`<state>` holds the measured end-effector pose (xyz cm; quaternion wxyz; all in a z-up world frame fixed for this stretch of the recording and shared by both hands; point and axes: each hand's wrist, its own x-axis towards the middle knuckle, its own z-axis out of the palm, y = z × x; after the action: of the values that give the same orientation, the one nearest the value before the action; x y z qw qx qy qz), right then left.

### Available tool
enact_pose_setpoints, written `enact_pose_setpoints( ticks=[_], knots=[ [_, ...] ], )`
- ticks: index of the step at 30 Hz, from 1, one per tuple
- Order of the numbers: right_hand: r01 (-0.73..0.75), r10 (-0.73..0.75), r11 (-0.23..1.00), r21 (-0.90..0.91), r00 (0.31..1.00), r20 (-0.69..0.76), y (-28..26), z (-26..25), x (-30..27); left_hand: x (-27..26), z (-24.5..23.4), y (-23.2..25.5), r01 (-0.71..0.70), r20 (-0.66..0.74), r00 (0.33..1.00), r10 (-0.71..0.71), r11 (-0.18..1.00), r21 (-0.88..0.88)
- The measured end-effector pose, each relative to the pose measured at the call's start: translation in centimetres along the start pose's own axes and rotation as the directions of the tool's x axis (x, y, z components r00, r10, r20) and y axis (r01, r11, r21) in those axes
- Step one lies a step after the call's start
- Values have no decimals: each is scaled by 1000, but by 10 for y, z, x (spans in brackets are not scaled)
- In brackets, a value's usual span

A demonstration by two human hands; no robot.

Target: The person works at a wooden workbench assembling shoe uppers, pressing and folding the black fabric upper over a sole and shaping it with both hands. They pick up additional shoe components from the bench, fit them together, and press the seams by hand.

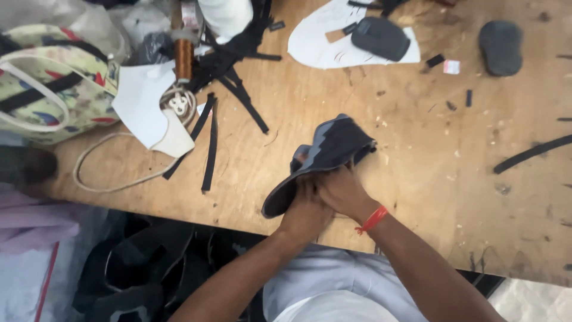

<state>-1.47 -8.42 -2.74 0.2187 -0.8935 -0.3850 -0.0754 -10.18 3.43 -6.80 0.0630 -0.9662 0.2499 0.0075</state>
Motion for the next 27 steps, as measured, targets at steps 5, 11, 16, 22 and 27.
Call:
enact_pose_setpoints(
  ticks=[5, 11, 16, 22, 27],
  knots=[
    [56, -60, 961, 272, 998, 9, 7, -14, -34, 2, 2, 1, 96, -174, 978, -116, 988, -118],
    [71, -80, 995, -63, 986, -144, -25, -95, 38, 9, -6, 11, 206, -347, 910, -225, 974, -93],
    [-114, 133, 955, 275, 990, -51, 26, -77, 17, 29, -19, -13, 155, -306, 833, -462, 724, -672],
    [-247, 25, 943, 223, 719, 694, -23, -102, -12, 32, -19, -44, 146, -255, 835, -488, 643, -752],
    [89, -232, 855, 511, 947, 224, 20, -63, 0, 34, -35, -57, 64, -229, 924, -306, 716, -696]
  ],
)
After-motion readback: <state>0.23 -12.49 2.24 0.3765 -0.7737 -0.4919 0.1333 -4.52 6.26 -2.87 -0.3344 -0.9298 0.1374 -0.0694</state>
